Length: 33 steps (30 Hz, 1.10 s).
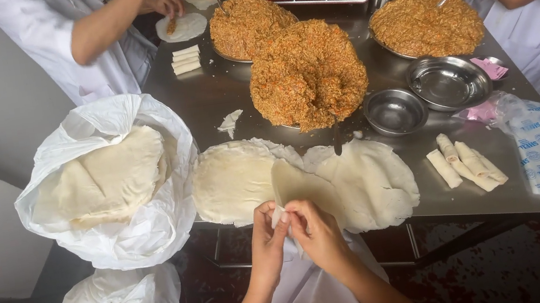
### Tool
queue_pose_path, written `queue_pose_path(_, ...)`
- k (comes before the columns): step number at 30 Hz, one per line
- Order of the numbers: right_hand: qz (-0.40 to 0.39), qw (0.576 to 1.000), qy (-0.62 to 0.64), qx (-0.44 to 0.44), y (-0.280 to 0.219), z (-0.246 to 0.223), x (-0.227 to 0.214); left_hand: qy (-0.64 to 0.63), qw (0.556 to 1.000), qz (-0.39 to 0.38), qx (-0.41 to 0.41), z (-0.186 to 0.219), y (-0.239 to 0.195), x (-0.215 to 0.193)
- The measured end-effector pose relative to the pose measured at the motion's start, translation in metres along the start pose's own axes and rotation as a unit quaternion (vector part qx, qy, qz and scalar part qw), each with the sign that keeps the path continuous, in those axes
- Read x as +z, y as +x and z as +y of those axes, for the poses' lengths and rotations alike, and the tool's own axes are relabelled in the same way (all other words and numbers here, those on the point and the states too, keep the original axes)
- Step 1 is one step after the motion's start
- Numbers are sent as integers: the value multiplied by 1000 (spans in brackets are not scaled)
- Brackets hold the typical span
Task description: The person takes thin, white, circular sheets of dough from a plastic bag and places them on a stainless steel table. They scoop a portion of a brown, textured filling from a large metal bowl using a spoon and place it onto the center of the dough. The person then folds the dough over the filling and rolls it into a cylindrical shape, placing the finished roll on the table next to others.
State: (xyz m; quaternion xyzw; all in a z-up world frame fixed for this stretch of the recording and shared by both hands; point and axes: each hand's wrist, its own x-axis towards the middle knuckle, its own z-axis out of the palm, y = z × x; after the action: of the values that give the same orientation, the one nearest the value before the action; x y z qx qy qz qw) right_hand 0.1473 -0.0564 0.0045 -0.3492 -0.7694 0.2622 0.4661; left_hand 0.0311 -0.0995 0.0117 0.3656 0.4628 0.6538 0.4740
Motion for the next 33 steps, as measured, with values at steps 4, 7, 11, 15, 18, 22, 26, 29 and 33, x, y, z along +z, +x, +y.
queue_pose_path(4, 17, 1000, -17, 4, 0, 5, -11, 233, 972, -8, 1, 9, 4, -7)
queue_pose_path(7, 43, 996, 2, 72, 1, 8, -26, 278, 955, 40, 93, 12, 9, -15)
queue_pose_path(11, 50, 996, -18, 76, 3, 4, -35, 270, 960, 16, 77, 22, 11, -15)
queue_pose_path(15, -29, 993, 71, 94, 4, 1, -28, 268, 962, -39, 14, 20, 6, -8)
queue_pose_path(18, -74, 956, 220, 179, 0, 3, -20, 278, 957, -22, -76, 31, -2, -4)
queue_pose_path(22, -86, 954, 215, 190, 2, -5, -15, 298, 951, -60, -53, 39, -7, -10)
queue_pose_path(26, -91, 970, 190, 119, 1, -12, -9, 326, 940, -59, -84, 49, -10, -12)
queue_pose_path(29, -86, 962, 221, 136, 1, -9, -2, 331, 942, -50, -5, 35, -9, -17)
queue_pose_path(33, -52, 971, 202, 116, 0, -13, 1, 380, 917, -19, 121, -3, -3, -25)
